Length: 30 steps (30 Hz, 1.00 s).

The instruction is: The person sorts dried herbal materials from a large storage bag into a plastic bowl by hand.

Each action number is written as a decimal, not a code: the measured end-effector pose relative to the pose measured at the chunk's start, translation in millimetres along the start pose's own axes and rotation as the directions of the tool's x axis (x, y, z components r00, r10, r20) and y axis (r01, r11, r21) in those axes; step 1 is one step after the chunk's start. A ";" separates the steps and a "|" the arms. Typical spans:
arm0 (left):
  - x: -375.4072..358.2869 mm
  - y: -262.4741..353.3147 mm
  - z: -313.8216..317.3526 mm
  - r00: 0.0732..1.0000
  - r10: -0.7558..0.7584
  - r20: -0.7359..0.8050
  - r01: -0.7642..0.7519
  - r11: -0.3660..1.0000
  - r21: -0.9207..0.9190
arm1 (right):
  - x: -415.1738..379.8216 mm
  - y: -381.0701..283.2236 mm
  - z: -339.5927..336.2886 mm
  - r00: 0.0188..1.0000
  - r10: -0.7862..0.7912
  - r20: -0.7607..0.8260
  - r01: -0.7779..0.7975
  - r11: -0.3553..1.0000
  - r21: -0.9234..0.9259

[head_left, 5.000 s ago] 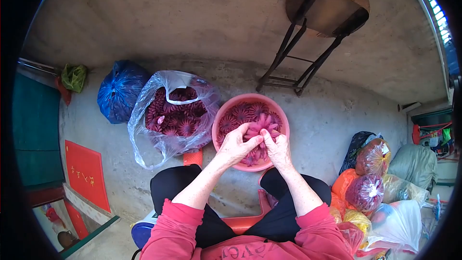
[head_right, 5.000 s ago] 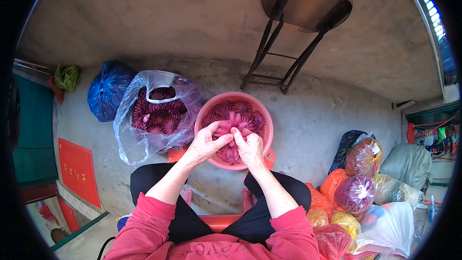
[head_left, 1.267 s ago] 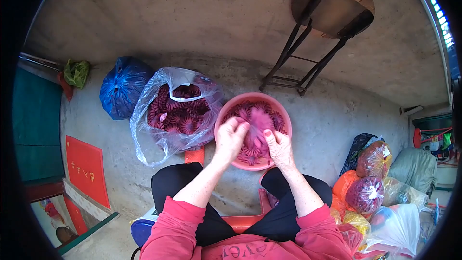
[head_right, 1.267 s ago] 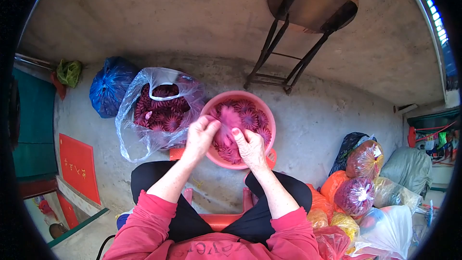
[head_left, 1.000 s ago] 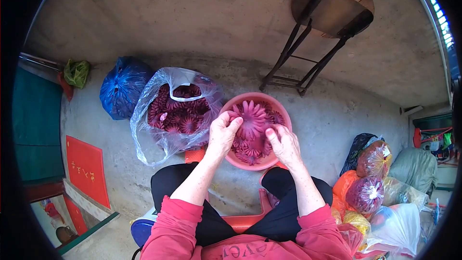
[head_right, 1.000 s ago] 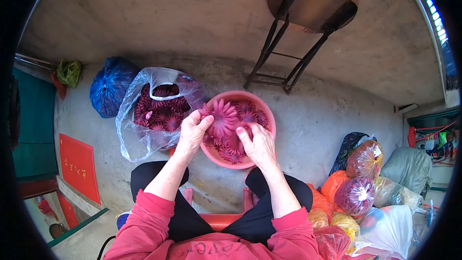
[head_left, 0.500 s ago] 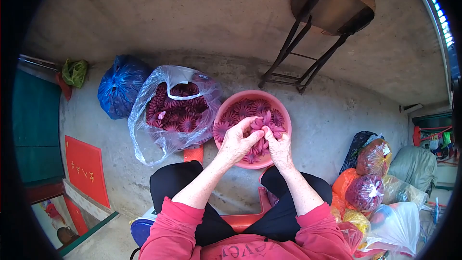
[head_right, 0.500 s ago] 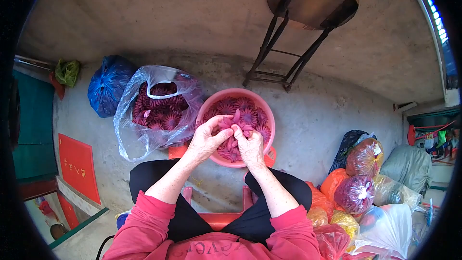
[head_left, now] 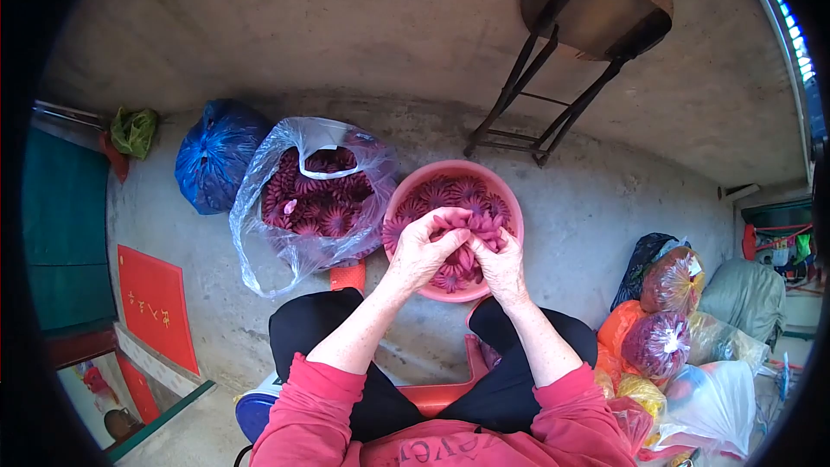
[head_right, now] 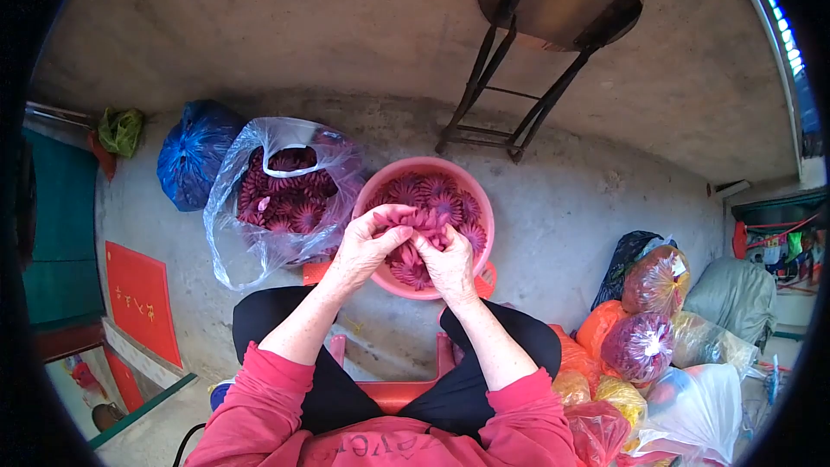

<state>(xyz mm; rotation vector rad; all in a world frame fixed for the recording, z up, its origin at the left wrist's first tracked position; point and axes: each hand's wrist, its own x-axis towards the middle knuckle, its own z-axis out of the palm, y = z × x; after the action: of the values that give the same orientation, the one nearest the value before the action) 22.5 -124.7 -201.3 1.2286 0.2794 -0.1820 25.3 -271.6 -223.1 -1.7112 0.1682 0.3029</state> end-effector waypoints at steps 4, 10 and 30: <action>6.9 -6.2 -8.9 0.985 -0.041 -0.167 0.047 0.998 0.033 | -3.1 -8.5 -0.4 1.000 0.009 -0.004 -0.009 1.000 0.014; 16.2 3.7 -34.7 0.971 -0.048 -0.235 0.045 0.999 -0.017 | 6.7 -15.0 -14.5 0.996 0.064 0.062 -0.073 0.984 0.162; 12.0 -6.9 -26.1 0.992 -0.071 -0.100 0.064 0.995 -0.071 | 8.5 -4.8 -23.3 0.973 0.224 0.055 -0.228 0.971 0.079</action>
<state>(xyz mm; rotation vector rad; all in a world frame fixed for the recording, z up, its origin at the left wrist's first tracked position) 29.0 -102.2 -219.2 1.1638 0.4135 -0.1669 37.2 -293.3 -217.8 -1.6012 0.3391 0.4961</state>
